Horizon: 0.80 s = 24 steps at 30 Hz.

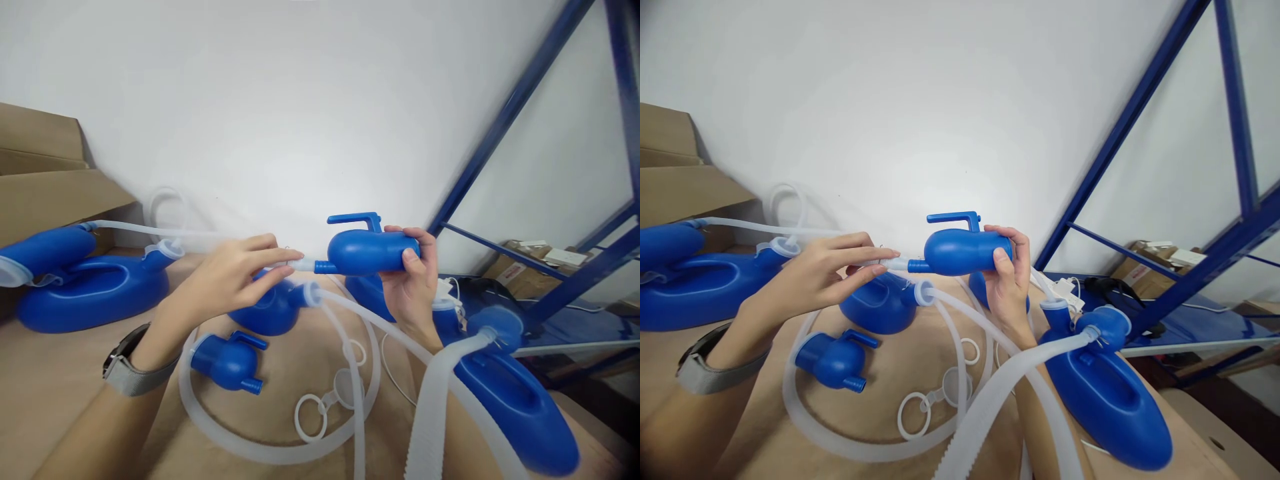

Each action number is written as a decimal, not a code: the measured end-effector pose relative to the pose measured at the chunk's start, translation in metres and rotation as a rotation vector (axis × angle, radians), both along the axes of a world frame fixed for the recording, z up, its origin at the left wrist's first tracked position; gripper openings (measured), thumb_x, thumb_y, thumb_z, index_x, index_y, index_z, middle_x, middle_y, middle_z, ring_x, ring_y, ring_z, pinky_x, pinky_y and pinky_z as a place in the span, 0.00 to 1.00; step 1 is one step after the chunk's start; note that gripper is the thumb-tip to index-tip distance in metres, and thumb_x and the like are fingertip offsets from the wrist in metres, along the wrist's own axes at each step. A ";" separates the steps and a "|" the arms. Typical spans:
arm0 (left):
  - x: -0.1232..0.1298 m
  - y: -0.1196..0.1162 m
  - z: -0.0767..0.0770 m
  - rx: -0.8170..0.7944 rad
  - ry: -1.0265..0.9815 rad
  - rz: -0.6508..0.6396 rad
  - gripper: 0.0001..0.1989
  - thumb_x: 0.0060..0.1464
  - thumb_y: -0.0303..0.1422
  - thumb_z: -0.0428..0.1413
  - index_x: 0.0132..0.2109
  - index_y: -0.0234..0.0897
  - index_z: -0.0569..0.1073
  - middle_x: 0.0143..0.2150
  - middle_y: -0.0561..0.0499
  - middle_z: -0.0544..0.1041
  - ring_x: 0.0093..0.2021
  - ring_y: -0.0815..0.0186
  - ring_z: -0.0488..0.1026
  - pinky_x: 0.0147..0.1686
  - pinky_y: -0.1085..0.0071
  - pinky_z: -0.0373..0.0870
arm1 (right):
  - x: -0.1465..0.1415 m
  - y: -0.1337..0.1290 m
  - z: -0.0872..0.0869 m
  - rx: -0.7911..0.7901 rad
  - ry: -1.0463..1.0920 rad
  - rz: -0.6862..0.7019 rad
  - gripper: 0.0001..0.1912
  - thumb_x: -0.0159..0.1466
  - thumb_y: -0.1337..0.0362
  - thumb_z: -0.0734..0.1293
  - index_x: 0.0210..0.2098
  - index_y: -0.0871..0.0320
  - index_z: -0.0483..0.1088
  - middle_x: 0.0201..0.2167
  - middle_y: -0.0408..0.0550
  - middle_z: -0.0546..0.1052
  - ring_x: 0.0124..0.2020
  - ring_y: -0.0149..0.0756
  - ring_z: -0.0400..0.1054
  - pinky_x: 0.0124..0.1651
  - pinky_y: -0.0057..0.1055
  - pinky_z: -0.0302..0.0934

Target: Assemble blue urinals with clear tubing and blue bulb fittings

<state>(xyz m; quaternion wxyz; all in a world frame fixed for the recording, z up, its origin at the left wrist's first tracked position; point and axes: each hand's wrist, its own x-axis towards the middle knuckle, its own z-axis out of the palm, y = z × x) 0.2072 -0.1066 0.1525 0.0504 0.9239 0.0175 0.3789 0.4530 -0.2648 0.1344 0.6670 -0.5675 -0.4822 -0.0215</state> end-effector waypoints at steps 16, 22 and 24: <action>0.020 -0.020 -0.011 -0.070 0.136 -0.013 0.22 0.76 0.45 0.41 0.52 0.40 0.76 0.42 0.48 0.82 0.38 0.61 0.78 0.39 0.67 0.71 | 0.013 0.000 -0.005 0.373 -0.097 0.107 0.26 0.59 0.42 0.74 0.41 0.46 0.57 0.49 0.47 0.69 0.53 0.48 0.70 0.57 0.49 0.69; 0.023 -0.023 -0.012 -0.055 0.089 0.062 0.21 0.76 0.44 0.40 0.49 0.40 0.73 0.34 0.51 0.80 0.30 0.61 0.75 0.30 0.67 0.64 | 0.008 0.003 -0.008 0.409 -0.238 0.029 0.23 0.63 0.41 0.72 0.42 0.46 0.59 0.49 0.47 0.70 0.54 0.48 0.69 0.58 0.49 0.65; 0.022 -0.025 -0.012 -0.078 0.060 0.071 0.19 0.76 0.43 0.40 0.49 0.40 0.72 0.33 0.51 0.79 0.28 0.61 0.74 0.29 0.67 0.62 | 0.003 0.002 -0.008 0.440 -0.270 0.019 0.20 0.64 0.45 0.73 0.42 0.46 0.60 0.49 0.47 0.71 0.55 0.48 0.68 0.61 0.51 0.62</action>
